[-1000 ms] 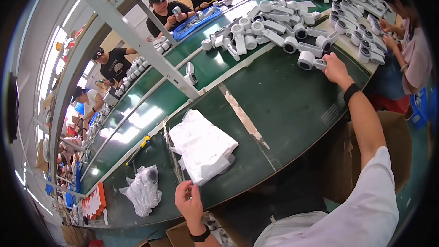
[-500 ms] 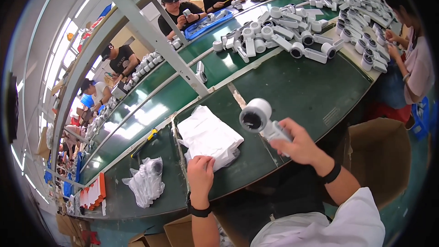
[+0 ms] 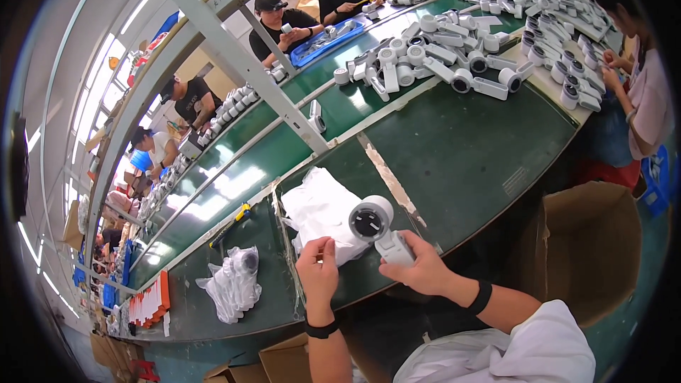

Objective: Packaging handheld fans into plastic bags and placing them into a collection box on an assembly line.

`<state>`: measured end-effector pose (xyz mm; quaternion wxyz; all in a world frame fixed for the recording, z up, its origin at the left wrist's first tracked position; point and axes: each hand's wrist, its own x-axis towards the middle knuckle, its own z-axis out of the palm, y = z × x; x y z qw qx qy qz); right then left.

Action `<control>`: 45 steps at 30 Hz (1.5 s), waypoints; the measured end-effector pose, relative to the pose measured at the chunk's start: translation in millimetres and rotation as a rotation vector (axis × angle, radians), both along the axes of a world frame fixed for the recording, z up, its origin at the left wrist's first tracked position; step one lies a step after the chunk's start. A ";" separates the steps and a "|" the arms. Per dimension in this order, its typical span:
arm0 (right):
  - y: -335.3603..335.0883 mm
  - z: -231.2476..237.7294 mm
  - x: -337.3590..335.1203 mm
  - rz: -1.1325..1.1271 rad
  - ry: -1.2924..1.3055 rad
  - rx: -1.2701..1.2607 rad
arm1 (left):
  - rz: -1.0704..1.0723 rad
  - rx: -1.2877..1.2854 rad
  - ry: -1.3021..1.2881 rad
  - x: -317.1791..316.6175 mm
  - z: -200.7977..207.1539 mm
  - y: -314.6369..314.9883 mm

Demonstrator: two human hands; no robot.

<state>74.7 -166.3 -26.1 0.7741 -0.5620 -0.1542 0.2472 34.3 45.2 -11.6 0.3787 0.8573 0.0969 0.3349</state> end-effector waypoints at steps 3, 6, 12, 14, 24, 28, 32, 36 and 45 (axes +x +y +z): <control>13.8 -9.2 -11.3 -0.173 -0.164 -0.031 | -0.148 -0.472 0.130 -5.7 4.4 -17.1; 32.9 -13.9 -16.3 -0.256 -0.030 0.056 | -0.278 -0.773 0.051 -9.1 2.8 -35.5; 48.3 -19.1 -5.1 -0.315 -0.003 0.061 | -0.277 -0.895 0.031 -11.2 -15.6 -41.4; 46.8 -19.3 -4.4 -0.346 -0.001 0.075 | -0.276 -0.910 -0.001 -12.6 -15.4 -38.9; 30.2 -31.0 1.3 -0.420 -0.086 -0.038 | -0.199 -1.225 -0.151 -12.6 -8.0 -37.7; 5.2 -17.4 -3.8 -0.313 -0.206 -0.007 | -0.058 -0.914 -0.085 -10.8 -15.3 -37.2; -56.0 4.0 9.3 0.288 -0.169 -0.080 | -0.141 -0.919 -0.048 -13.3 -4.4 -41.2; -66.9 23.3 25.2 0.665 -0.300 -0.319 | -0.194 -0.829 0.038 -13.5 5.2 -37.9; -27.7 16.7 51.4 0.942 -0.219 -0.305 | -0.388 -0.740 0.248 -25.8 21.2 -11.3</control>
